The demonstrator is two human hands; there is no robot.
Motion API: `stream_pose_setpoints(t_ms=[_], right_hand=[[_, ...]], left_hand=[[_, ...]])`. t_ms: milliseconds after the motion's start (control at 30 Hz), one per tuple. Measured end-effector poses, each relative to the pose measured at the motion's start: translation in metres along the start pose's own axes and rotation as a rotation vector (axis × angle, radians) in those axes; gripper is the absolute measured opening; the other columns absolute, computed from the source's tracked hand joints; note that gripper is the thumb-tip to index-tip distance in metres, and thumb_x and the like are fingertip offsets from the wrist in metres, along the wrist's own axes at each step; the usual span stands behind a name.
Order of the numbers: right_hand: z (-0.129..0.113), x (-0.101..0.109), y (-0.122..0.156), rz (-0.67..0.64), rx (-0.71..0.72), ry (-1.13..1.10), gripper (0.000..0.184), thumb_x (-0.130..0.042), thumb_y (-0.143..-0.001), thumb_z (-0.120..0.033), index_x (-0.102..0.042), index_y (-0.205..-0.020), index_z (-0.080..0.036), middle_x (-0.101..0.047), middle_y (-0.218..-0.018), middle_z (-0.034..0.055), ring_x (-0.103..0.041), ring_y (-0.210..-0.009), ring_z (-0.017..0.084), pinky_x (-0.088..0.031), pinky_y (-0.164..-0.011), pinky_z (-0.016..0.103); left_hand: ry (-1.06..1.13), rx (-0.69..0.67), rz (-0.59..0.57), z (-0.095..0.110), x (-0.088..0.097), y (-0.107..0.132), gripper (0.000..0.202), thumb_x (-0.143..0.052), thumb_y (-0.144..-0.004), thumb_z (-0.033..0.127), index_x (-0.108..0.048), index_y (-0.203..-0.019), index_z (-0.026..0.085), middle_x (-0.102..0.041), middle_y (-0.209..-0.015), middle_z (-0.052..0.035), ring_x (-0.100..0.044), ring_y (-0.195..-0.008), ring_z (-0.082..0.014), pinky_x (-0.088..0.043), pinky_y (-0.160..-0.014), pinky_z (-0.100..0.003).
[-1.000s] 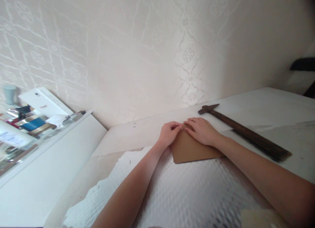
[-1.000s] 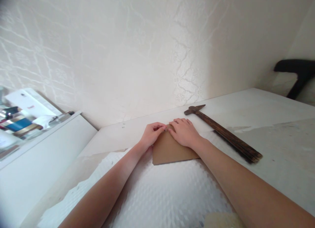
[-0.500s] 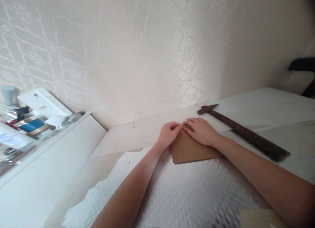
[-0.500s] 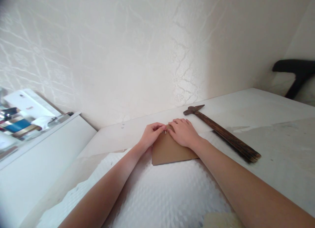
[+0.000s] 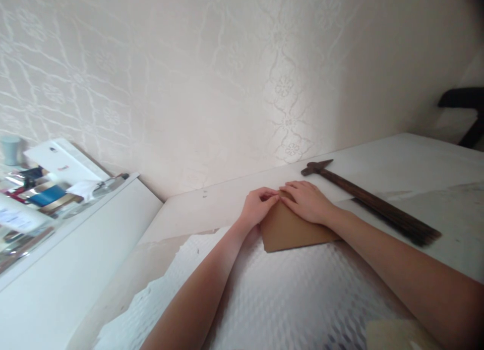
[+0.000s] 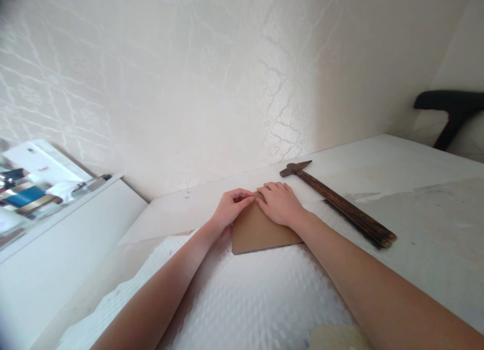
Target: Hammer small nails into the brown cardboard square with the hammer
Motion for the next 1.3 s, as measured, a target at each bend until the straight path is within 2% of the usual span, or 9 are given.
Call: stream_pose_setpoints(t_ms=[533,1200,1300], right_hand=[[0.0005,0.0005,-0.0001,-0.006,0.002,0.005,0.043,-0.035,-0.093,-0.038,-0.057,-0.123,-0.016,-0.056,-0.128,0.0117,-0.049,-0.116,0.027,-0.035,-0.098,0.042],[0.0001,-0.0016,0.0008,0.004,0.002,0.003,0.042,-0.035,-0.093,-0.038,-0.058,-0.122,-0.017,-0.056,-0.128,0.0120,-0.049,-0.116,0.027,-0.036,-0.098,0.042],[-0.0012,0.0032,0.0007,0.022,-0.002,0.007,0.042,-0.036,-0.092,-0.037,-0.058,-0.123,-0.017,-0.056,-0.128,0.0124,-0.050,-0.115,0.027,-0.037,-0.096,0.041]], left_hand=[[0.119,0.064,0.028,0.0042,-0.0009,-0.0013,0.008,-0.064,-0.075,0.015,-0.069,-0.081,0.015,-0.072,-0.085,-0.0048,-0.064,-0.081,-0.0145,-0.048,-0.081,-0.027],[0.052,0.074,-0.017,0.0048,0.0009,-0.0026,0.008,-0.064,-0.074,0.014,-0.070,-0.080,0.015,-0.072,-0.083,-0.0045,-0.064,-0.078,-0.0140,-0.048,-0.077,-0.025],[0.049,0.082,-0.024,0.0049,0.0010,-0.0029,0.008,-0.065,-0.074,0.015,-0.070,-0.080,0.015,-0.072,-0.082,-0.0043,-0.064,-0.078,-0.0140,-0.048,-0.077,-0.025]])
Point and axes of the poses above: each hand's wrist, its own y-axis away from the middle knuckle, its own x-axis out of the back of the hand, z = x × y, the point moved 1 cm from there along -y, towards the middle knuckle
